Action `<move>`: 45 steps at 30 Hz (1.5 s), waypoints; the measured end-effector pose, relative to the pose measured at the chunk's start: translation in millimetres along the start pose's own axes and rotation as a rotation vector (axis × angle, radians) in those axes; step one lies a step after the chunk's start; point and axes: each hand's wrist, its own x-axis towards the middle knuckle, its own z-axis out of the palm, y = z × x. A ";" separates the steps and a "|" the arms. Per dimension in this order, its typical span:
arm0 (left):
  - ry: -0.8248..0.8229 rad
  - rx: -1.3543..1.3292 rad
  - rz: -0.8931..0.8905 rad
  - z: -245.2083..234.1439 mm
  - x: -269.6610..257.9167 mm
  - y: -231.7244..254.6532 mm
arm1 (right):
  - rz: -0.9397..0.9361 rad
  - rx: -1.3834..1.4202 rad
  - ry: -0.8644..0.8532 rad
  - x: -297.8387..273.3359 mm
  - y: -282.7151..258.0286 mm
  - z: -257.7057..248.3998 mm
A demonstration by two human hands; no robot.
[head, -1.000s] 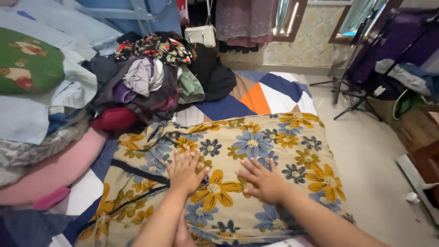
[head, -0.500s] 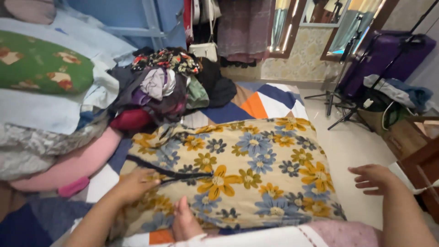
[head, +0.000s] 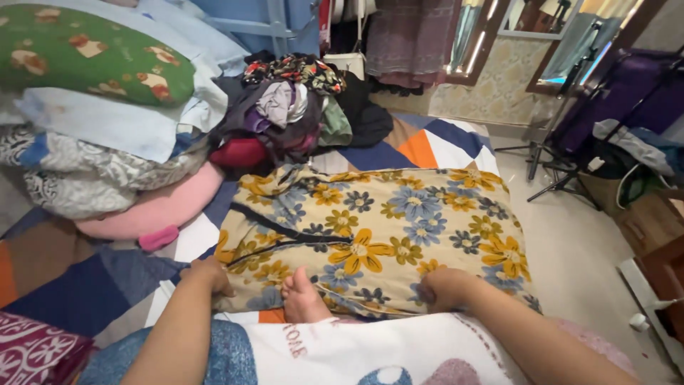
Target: The recorder folds a patterned cloth on a bed.
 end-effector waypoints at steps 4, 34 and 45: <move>-0.020 0.072 0.137 17.1 55.2 -20.1 | 0.030 -0.095 -0.043 9.9 -1.3 3.0; 0.047 -0.827 0.194 23.3 138.4 -11.1 | 0.193 0.429 0.078 66.1 43.9 2.6; 0.274 -0.920 0.233 7.7 150.7 -39.4 | 0.288 0.490 0.047 71.8 29.3 -5.3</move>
